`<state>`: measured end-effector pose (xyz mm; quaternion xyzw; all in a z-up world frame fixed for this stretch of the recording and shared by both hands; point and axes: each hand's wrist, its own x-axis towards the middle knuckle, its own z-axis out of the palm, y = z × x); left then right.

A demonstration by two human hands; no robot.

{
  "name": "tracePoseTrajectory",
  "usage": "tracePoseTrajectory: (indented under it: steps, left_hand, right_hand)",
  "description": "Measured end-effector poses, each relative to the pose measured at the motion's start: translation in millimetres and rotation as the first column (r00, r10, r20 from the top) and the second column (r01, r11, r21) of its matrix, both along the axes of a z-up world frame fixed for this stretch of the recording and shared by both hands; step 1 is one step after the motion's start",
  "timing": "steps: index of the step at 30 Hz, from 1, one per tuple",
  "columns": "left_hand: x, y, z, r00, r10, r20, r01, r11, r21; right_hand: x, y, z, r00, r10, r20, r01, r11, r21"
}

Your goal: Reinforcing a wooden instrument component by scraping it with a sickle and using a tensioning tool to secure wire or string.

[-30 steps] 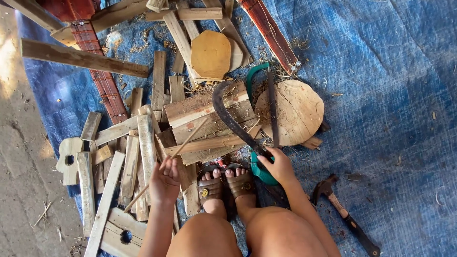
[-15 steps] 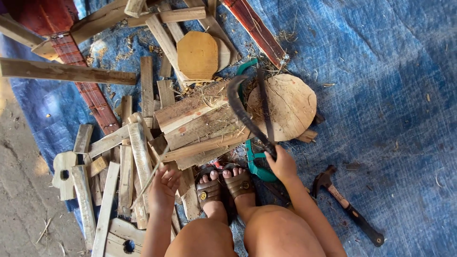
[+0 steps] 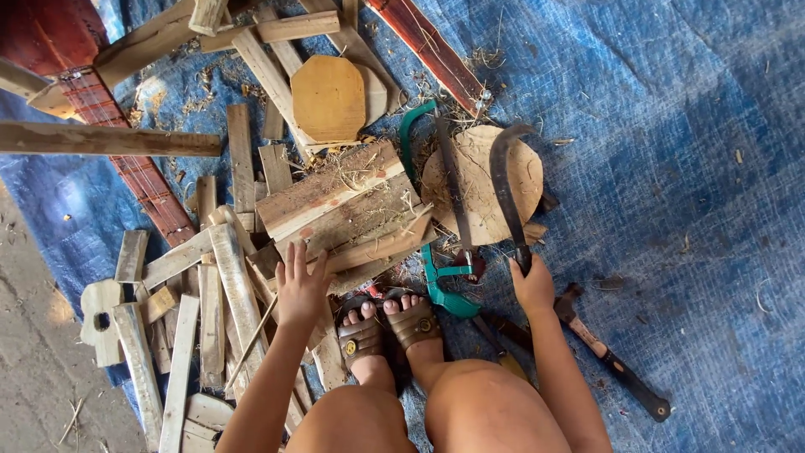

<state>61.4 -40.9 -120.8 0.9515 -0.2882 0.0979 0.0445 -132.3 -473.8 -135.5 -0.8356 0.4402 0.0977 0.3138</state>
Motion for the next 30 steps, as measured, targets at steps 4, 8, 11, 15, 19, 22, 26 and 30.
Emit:
tracePoseTrajectory:
  steps: [4,8,11,15,19,22,26,30]
  left_hand:
    - [1.4,17.3,-5.5,0.983,-0.068,0.168,0.074,0.997,-0.03]
    - [16.1,35.0,-5.5,0.964,0.042,0.262,-0.036,0.999,-0.028]
    - [38.3,54.7,-4.3,0.937,0.244,0.249,-0.236,0.97,-0.064]
    - [58.6,86.2,-6.8,0.756,0.655,0.007,-0.644,0.745,-0.176]
    - [55.6,100.2,16.8,0.67,0.715,-0.2,-0.741,0.623,-0.251]
    - [53.1,102.7,34.6,0.637,0.701,-0.322,-0.771,0.583,-0.257]
    - [56.1,98.4,62.1,0.715,0.609,-0.342,-0.695,0.672,-0.257]
    - [48.7,73.4,70.3,0.818,0.443,-0.367,-0.543,0.805,-0.24]
  right_hand:
    - [-5.5,-5.5,-14.3,1.0,-0.004,-0.024,0.004,1.0,-0.001]
    - [-6.3,-4.3,-11.0,0.998,-0.018,-0.057,0.017,1.0,-0.01]
    - [-3.0,-7.0,-10.2,0.997,-0.037,-0.071,0.038,0.999,0.011]
    - [-3.0,-12.2,-18.9,0.996,-0.045,-0.079,0.047,0.999,0.016]
    - [-4.0,-14.4,-24.3,0.994,-0.046,-0.098,0.048,0.999,0.017]
    - [-4.9,-14.6,-25.4,0.994,-0.045,-0.096,0.046,0.999,0.014]
    - [-5.0,-15.6,-25.4,0.994,-0.037,-0.099,0.039,0.999,0.019]
    - [-4.6,-15.7,-25.4,0.995,-0.045,-0.09,0.046,0.999,0.013]
